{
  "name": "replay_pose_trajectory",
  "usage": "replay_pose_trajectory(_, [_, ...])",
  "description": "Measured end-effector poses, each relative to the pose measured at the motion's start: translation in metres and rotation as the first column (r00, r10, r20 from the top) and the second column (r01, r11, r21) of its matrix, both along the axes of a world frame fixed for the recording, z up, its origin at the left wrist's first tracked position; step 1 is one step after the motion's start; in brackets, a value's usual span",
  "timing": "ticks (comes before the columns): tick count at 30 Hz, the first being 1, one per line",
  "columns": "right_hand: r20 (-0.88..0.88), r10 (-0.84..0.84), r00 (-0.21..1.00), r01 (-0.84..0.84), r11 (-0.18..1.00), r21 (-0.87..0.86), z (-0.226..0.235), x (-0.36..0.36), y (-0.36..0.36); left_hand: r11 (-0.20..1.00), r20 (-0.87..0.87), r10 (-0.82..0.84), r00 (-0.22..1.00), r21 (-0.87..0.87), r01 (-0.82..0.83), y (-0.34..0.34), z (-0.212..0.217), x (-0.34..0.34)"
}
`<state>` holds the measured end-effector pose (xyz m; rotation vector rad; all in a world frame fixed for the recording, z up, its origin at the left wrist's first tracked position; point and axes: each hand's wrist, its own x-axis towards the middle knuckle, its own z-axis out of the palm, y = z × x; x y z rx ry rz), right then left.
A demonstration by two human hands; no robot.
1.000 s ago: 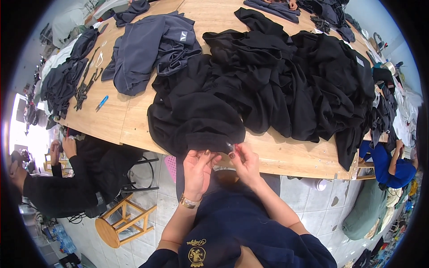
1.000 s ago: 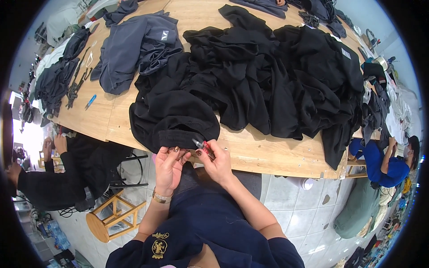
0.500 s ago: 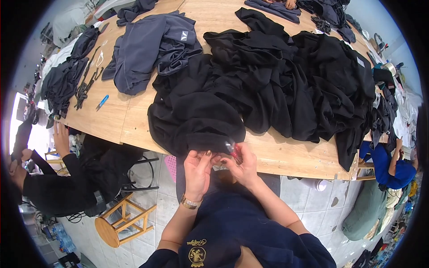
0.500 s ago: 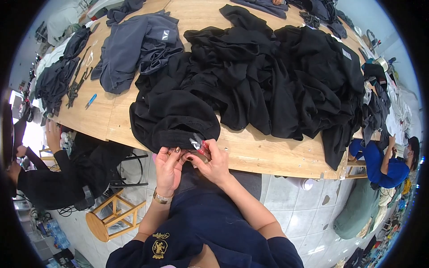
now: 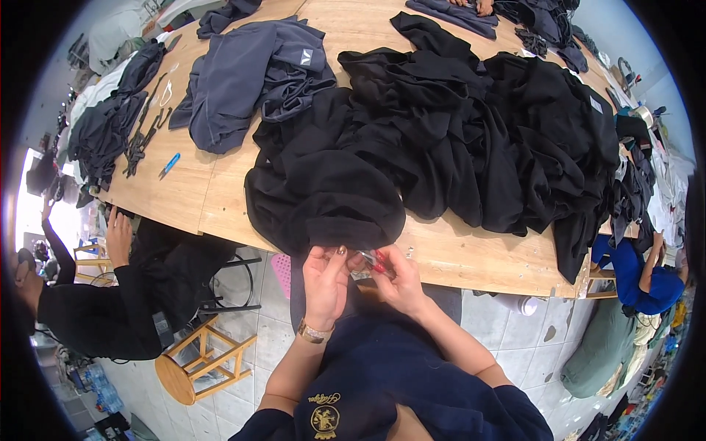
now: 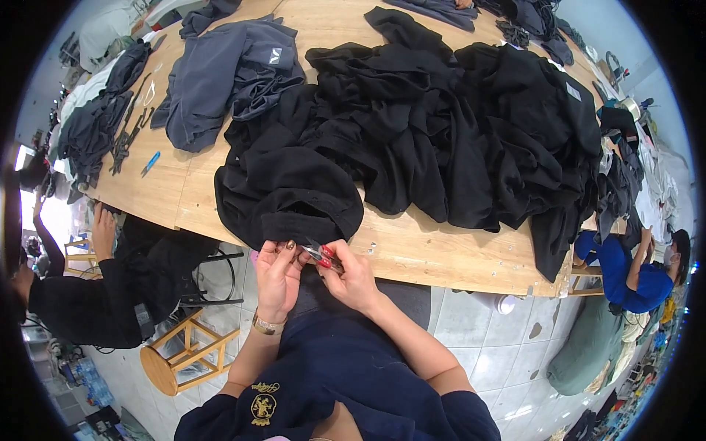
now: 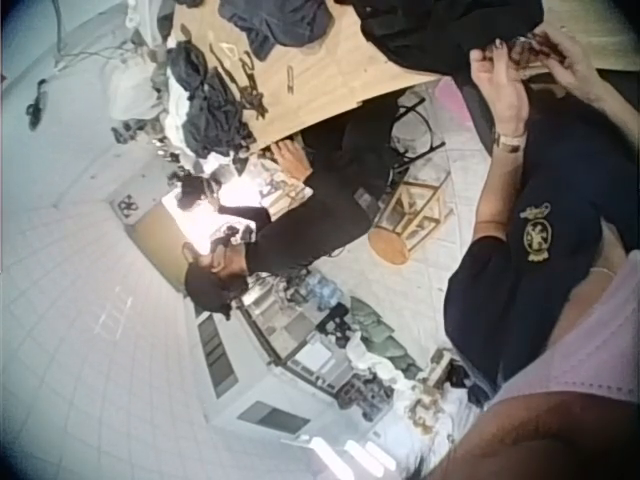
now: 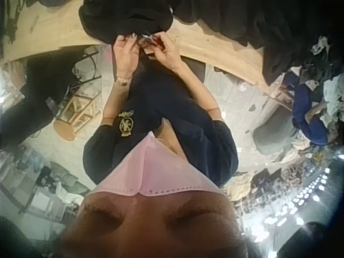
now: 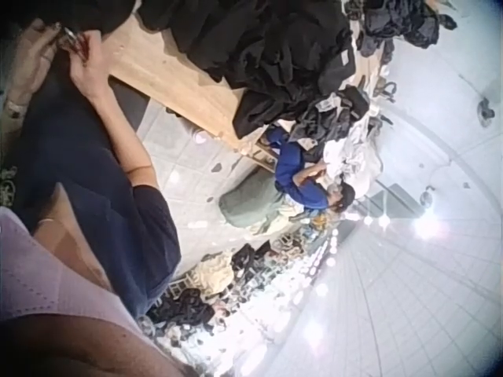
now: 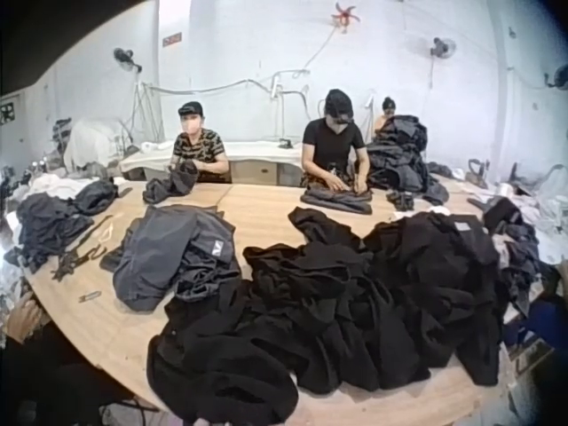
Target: Inspecting garments for quality control and trimming loose threads with nippers in a textile workshop.
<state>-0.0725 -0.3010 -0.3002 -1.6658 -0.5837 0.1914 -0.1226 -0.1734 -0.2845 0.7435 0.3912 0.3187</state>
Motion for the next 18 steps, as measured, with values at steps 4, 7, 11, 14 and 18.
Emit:
replay_pose_trajectory(4, [0.084,-0.051,0.995,0.059,0.994,-0.090,-0.005,0.004,-0.013,0.999,0.017,0.008,1.000,-0.033,-0.007,0.002,0.003,0.002])
replay_pose_trajectory(7, [0.235,-0.094,0.967,0.134,0.978,-0.162,-0.010,0.008,-0.013,1.000,0.021,0.006,1.000,-0.026,-0.005,0.002,0.001,0.002])
replay_pose_trajectory(11, [0.466,-0.043,0.884,0.175,0.954,-0.243,-0.012,0.015,-0.012,1.000,0.012,0.016,1.000,-0.025,-0.016,0.001,-0.002,0.000])
replay_pose_trajectory(14, [0.505,-0.032,0.863,0.185,0.949,-0.255,-0.012,0.015,-0.011,1.000,0.008,0.006,1.000,-0.018,-0.006,0.001,0.000,0.000])
replay_pose_trajectory(18, [0.557,-0.007,0.831,0.194,0.941,-0.278,-0.011,0.017,-0.010,1.000,0.019,0.008,1.000,-0.024,-0.007,0.001,-0.001,0.000])
